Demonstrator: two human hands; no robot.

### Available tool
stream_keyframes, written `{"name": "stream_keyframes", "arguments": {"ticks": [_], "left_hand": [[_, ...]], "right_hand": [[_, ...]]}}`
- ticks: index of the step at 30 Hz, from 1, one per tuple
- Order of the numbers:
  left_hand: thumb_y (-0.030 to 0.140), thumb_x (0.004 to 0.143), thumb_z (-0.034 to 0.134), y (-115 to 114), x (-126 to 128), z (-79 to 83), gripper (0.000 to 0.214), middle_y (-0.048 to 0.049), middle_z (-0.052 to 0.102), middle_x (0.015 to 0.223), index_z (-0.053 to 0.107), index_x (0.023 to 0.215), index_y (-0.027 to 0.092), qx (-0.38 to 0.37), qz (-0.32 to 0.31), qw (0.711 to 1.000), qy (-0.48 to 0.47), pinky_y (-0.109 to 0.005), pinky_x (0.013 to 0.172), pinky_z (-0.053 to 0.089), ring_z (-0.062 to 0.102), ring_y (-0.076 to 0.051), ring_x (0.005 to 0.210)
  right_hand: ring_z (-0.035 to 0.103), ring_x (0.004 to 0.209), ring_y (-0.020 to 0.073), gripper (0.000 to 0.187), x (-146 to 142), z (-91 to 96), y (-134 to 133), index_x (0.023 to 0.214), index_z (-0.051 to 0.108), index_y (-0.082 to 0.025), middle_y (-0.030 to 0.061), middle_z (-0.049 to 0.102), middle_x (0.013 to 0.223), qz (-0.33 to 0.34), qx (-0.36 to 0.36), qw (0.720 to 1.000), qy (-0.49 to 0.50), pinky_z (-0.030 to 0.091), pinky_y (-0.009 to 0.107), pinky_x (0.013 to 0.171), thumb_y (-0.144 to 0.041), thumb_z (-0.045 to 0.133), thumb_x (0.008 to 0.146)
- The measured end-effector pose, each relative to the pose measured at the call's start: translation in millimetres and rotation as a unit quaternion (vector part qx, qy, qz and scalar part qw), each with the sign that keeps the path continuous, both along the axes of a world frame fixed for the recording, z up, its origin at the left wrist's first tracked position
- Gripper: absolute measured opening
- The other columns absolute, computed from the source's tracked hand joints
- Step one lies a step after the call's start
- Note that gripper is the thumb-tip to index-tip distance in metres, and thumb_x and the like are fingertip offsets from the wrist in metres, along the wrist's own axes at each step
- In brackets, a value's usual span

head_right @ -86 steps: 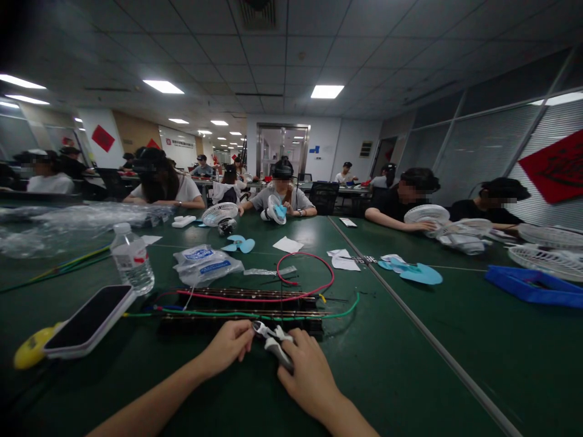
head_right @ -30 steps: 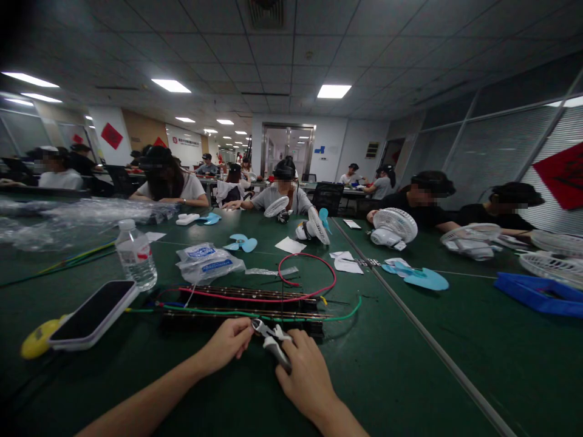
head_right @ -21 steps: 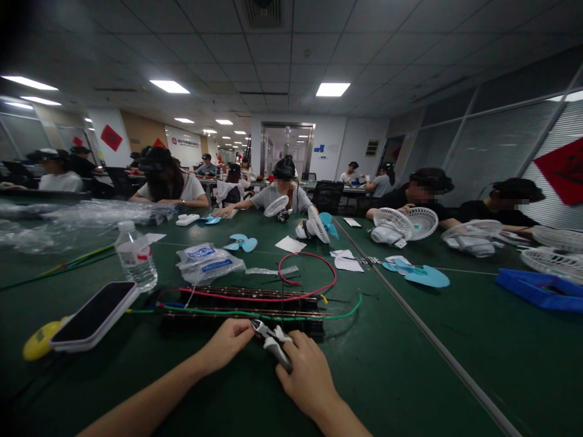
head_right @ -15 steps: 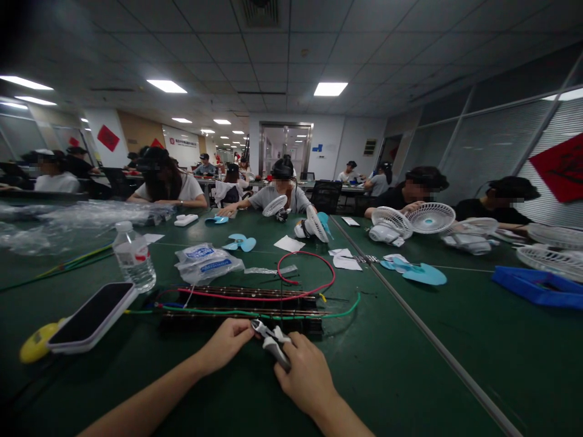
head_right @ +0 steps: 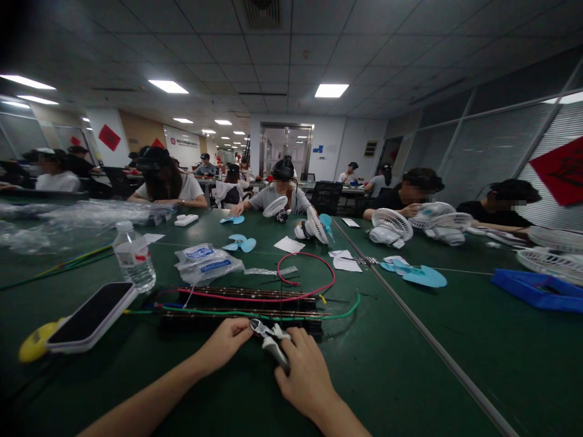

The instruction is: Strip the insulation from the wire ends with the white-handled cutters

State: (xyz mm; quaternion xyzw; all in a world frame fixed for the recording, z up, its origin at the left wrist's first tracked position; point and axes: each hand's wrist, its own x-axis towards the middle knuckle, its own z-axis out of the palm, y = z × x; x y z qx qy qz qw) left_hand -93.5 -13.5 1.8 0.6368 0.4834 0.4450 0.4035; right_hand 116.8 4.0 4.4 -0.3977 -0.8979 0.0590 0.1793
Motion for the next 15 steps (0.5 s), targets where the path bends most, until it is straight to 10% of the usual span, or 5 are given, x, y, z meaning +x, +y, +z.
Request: {"name": "stream_keyframes", "arguments": {"ticks": [15], "left_hand": [[0.032,0.086,0.046,1.3,-1.8,-6.6,0.03,-0.0026,0.059,0.071,0.065,0.072,0.014,0.068,0.068,0.99,0.101,-0.024,0.06,0.036,0.05,-0.015,0.064]], "right_hand": [[0.043,0.101,0.0223,0.03,1.1,0.4,1.0,0.095,0.058,-0.022,0.006,0.05,0.113,0.007,-0.024,1.0,0.014,0.033,0.035,0.09,-0.017,0.05,0.067]]}}
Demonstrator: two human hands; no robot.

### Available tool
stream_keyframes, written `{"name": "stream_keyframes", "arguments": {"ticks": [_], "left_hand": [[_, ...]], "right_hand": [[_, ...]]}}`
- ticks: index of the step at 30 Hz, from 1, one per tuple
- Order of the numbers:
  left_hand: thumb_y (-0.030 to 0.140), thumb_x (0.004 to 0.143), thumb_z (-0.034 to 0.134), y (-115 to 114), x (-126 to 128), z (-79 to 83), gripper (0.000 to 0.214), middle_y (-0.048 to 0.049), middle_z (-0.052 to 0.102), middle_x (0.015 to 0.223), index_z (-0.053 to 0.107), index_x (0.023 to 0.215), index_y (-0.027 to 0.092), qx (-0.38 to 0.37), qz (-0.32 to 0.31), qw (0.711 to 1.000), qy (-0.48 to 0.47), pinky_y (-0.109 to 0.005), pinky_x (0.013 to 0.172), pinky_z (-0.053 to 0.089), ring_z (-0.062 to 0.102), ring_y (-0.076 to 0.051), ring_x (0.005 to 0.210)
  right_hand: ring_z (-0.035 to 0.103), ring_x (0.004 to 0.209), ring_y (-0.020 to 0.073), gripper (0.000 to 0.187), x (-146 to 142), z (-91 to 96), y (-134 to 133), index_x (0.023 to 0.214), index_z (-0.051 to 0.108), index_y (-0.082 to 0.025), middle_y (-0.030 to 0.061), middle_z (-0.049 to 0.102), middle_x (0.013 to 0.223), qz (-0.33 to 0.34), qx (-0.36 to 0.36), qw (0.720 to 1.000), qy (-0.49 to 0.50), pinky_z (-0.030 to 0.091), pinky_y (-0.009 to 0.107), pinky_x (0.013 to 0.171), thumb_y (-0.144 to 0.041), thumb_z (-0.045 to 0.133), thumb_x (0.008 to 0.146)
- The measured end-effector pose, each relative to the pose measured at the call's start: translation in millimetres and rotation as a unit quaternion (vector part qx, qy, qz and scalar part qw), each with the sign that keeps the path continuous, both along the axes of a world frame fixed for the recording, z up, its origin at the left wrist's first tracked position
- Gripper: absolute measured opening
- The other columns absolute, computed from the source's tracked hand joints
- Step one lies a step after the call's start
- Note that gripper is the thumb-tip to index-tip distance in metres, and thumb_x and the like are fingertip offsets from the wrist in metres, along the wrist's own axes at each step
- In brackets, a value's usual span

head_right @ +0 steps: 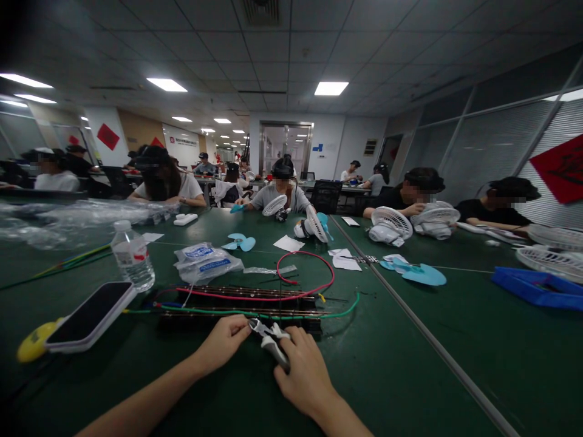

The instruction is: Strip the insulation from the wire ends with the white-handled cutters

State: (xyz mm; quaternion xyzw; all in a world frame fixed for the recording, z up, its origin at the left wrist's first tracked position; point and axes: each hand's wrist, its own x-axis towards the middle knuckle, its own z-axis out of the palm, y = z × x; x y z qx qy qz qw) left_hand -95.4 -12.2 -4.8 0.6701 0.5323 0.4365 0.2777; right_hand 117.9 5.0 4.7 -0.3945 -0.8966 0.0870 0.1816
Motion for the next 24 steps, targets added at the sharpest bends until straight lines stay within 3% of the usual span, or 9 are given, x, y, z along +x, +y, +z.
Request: {"name": "stream_keyframes", "arguments": {"ticks": [7,24], "left_hand": [[0.036,0.086,0.046,2.6,0.8,-5.3,0.033,-0.0028,0.06,0.071,0.065,0.071,0.013,-0.013,0.003,1.0,-0.027,-0.024,0.059,0.037,0.051,-0.015,0.064],[0.03,0.085,0.046,0.6,0.1,0.5,0.025,-0.0042,0.063,0.077,0.065,0.076,0.015,-0.002,0.026,0.999,-0.037,-0.026,0.066,0.04,0.055,-0.017,0.071]], "right_hand": [[0.043,0.102,0.0225,0.031,0.0,0.2,0.0,0.096,0.058,-0.022,0.0059,0.05,0.115,0.002,-0.005,1.0,0.004,0.033,0.035,0.09,-0.016,0.05,0.067],[0.044,0.102,0.0221,0.03,-0.1,2.2,-0.6,0.096,0.059,-0.022,0.006,0.05,0.115,-0.01,-0.009,1.0,-0.006,0.033,0.034,0.089,-0.018,0.051,0.068]]}}
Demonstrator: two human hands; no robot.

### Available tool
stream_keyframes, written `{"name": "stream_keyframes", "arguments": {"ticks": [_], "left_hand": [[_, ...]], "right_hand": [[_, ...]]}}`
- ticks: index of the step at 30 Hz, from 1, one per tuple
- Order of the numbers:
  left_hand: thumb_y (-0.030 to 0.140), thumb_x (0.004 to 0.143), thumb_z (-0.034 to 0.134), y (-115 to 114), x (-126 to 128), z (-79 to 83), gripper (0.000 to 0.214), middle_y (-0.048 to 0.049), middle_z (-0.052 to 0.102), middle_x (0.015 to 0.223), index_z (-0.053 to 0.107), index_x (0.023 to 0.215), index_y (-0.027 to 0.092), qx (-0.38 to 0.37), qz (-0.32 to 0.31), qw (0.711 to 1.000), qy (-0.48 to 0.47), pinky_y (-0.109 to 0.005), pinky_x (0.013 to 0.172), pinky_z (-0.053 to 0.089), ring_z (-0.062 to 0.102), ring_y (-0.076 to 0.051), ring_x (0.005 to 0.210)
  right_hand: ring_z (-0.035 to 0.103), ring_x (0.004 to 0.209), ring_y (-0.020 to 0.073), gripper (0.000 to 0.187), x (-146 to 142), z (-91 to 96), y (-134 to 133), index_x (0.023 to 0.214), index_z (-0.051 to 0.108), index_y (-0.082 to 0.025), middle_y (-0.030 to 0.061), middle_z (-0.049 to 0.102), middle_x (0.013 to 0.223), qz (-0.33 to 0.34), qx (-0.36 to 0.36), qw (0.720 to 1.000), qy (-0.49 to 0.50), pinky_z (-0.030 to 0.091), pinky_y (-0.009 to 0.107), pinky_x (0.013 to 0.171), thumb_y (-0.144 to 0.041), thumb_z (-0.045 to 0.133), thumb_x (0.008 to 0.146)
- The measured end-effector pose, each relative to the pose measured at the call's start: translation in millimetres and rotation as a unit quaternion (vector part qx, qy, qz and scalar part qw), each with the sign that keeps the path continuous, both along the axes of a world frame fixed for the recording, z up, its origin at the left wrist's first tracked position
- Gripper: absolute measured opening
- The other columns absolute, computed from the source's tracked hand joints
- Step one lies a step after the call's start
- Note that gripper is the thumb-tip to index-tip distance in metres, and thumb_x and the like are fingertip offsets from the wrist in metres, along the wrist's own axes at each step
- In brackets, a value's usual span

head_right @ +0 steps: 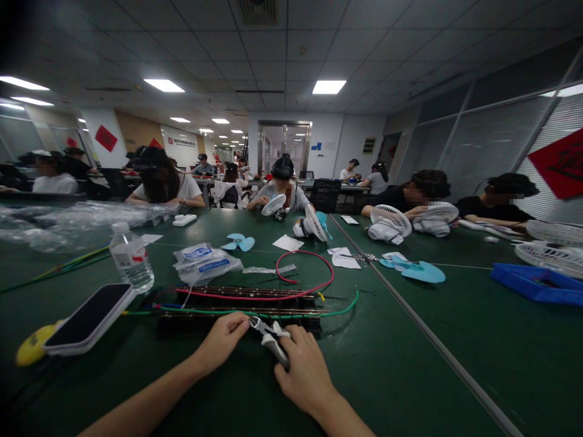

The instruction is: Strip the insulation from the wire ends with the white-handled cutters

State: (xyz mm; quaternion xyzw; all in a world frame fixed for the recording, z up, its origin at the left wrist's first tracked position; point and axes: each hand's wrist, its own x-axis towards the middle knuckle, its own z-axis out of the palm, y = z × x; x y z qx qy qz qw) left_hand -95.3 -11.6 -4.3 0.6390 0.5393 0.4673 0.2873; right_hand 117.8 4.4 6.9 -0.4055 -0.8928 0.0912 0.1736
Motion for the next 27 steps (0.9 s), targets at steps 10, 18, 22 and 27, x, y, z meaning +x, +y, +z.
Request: {"name": "stream_keyframes", "arguments": {"ticks": [10,18,22,27], "left_hand": [[0.031,0.085,0.046,-1.2,0.3,1.6,0.027,-0.0047,0.064,0.078,0.065,0.075,0.015,-0.013,0.003,1.0,0.008,-0.026,0.065,0.04,0.055,-0.018,0.07],[0.029,0.086,0.044,-0.9,0.4,1.0,0.026,-0.0042,0.063,0.077,0.065,0.075,0.016,0.0,0.006,0.999,0.038,-0.027,0.066,0.04,0.054,-0.018,0.07],[0.028,0.086,0.044,-0.7,-0.4,2.5,0.027,-0.0039,0.061,0.075,0.063,0.071,0.016,0.003,-0.004,0.999,0.052,-0.027,0.066,0.039,0.054,-0.017,0.07],[0.029,0.086,0.045,-1.0,-0.4,3.6,0.028,-0.0031,0.06,0.074,0.064,0.071,0.016,-0.005,-0.014,0.999,0.044,-0.026,0.066,0.04,0.053,-0.017,0.07]], "right_hand": [[0.047,0.1,0.0217,0.025,0.1,-4.4,0.5,0.094,0.06,-0.022,0.006,0.053,0.111,-0.017,0.01,1.0,-0.018,0.035,0.034,0.09,-0.02,0.051,0.071],[0.046,0.099,0.0218,0.026,0.3,-1.8,-0.5,0.093,0.06,-0.021,0.0063,0.051,0.11,-0.003,0.013,1.0,-0.01,0.035,0.034,0.088,-0.018,0.052,0.069],[0.045,0.1,0.0221,0.026,0.7,-1.5,-0.4,0.094,0.06,-0.021,0.0061,0.051,0.112,0.0,0.012,1.0,-0.007,0.035,0.035,0.089,-0.017,0.052,0.069],[0.048,0.099,0.0215,0.026,1.5,-2.6,1.2,0.096,0.061,-0.022,0.0064,0.052,0.114,-0.005,-0.003,1.0,-0.021,0.037,0.034,0.088,-0.02,0.051,0.072]]}}
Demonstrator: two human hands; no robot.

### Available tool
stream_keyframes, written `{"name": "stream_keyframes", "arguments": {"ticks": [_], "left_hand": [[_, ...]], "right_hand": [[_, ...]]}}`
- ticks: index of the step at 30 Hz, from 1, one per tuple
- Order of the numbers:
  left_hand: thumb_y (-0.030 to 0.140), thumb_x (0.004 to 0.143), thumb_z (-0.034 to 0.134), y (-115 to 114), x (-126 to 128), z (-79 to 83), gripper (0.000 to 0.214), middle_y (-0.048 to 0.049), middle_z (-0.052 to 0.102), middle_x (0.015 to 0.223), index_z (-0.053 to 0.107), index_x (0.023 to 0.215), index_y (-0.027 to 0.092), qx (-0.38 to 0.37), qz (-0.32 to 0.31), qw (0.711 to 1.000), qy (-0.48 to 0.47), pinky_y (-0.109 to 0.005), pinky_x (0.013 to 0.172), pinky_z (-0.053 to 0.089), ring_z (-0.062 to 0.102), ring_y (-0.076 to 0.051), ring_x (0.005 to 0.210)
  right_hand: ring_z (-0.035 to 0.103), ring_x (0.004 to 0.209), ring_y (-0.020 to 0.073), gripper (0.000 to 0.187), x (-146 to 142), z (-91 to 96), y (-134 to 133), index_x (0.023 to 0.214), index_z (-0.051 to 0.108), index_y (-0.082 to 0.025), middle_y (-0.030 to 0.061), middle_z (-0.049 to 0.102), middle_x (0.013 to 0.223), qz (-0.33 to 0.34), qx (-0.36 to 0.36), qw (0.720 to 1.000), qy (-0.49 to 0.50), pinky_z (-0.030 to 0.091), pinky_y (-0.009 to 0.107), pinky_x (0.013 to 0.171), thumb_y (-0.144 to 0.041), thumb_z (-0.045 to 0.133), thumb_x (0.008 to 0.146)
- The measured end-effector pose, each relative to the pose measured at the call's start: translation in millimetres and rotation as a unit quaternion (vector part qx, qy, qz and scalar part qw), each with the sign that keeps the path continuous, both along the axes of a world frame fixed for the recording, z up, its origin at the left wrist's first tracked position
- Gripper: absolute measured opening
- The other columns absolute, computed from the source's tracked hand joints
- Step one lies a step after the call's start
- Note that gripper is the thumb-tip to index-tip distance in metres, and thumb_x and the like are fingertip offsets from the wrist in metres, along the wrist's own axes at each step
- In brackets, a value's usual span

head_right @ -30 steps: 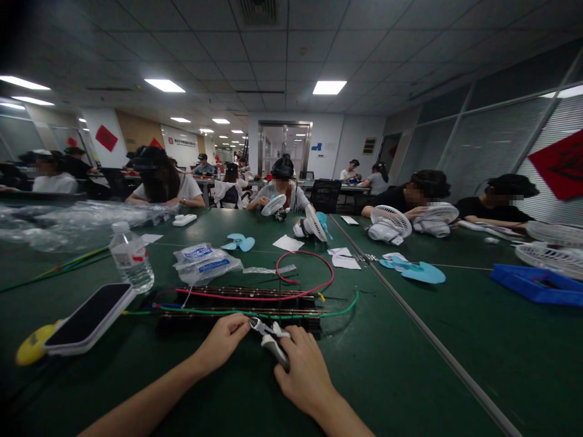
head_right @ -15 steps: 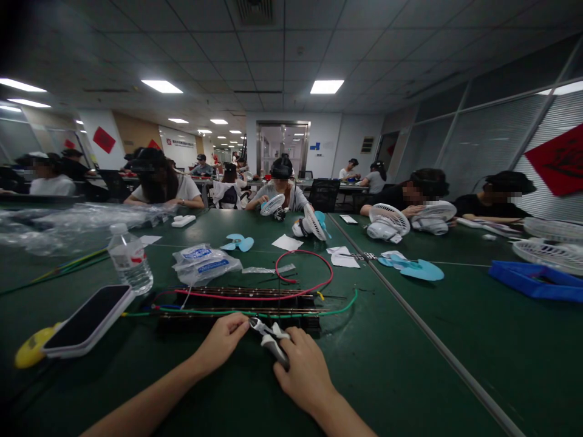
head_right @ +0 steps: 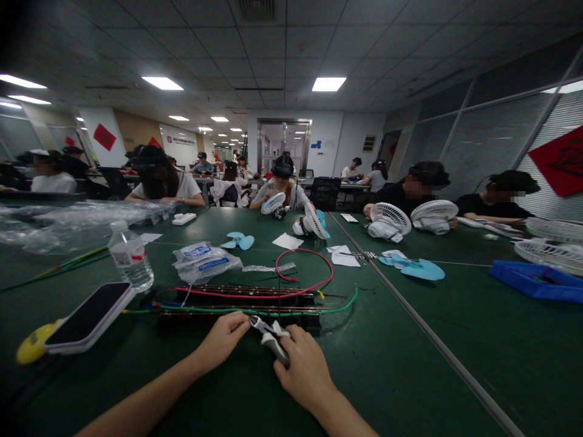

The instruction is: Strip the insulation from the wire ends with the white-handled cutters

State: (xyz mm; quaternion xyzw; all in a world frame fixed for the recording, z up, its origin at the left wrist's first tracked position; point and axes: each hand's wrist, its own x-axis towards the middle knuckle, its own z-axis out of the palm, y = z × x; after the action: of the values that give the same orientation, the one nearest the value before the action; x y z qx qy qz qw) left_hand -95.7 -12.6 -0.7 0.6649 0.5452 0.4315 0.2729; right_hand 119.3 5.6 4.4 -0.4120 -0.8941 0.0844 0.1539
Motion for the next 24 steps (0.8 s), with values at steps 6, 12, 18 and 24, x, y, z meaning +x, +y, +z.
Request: {"name": "stream_keyframes", "arguments": {"ticks": [6,12,18,24], "left_hand": [[0.032,0.084,0.048,3,1,-8.9,0.026,-0.0045,0.063,0.077,0.066,0.078,0.014,-0.012,-0.001,0.998,-0.067,-0.026,0.067,0.042,0.056,-0.017,0.072],[0.036,0.082,0.052,3,2,-10.7,0.027,-0.0035,0.062,0.071,0.064,0.077,0.012,-0.037,-0.004,0.993,-0.109,-0.024,0.059,0.04,0.054,-0.016,0.066],[0.038,0.08,0.053,3,2,-10.2,0.028,-0.0013,0.058,0.065,0.061,0.072,0.013,-0.041,0.0,0.992,-0.12,-0.023,0.057,0.038,0.05,-0.014,0.061],[0.039,0.08,0.052,3,3,-10.0,0.029,0.0006,0.054,0.061,0.059,0.069,0.013,-0.036,0.001,0.992,-0.122,-0.023,0.055,0.035,0.047,-0.013,0.058]], "right_hand": [[0.052,0.098,0.0202,0.022,-1,-3.6,0,0.093,0.062,-0.022,0.006,0.056,0.109,-0.027,0.019,0.999,-0.022,0.039,0.031,0.088,-0.024,0.05,0.074],[0.055,0.095,0.0194,0.022,-2,-2.5,-2,0.092,0.063,-0.022,0.0056,0.059,0.107,-0.044,0.029,0.997,-0.049,0.041,0.029,0.083,-0.027,0.049,0.076],[0.057,0.093,0.02,0.021,-3,-1.6,-2,0.09,0.064,-0.022,0.006,0.061,0.103,-0.04,0.039,0.997,-0.055,0.042,0.029,0.08,-0.028,0.049,0.076],[0.058,0.089,0.0192,0.019,-3,1.5,-2,0.087,0.064,-0.022,0.0052,0.063,0.099,-0.043,0.036,0.996,-0.067,0.043,0.028,0.077,-0.027,0.049,0.076]]}}
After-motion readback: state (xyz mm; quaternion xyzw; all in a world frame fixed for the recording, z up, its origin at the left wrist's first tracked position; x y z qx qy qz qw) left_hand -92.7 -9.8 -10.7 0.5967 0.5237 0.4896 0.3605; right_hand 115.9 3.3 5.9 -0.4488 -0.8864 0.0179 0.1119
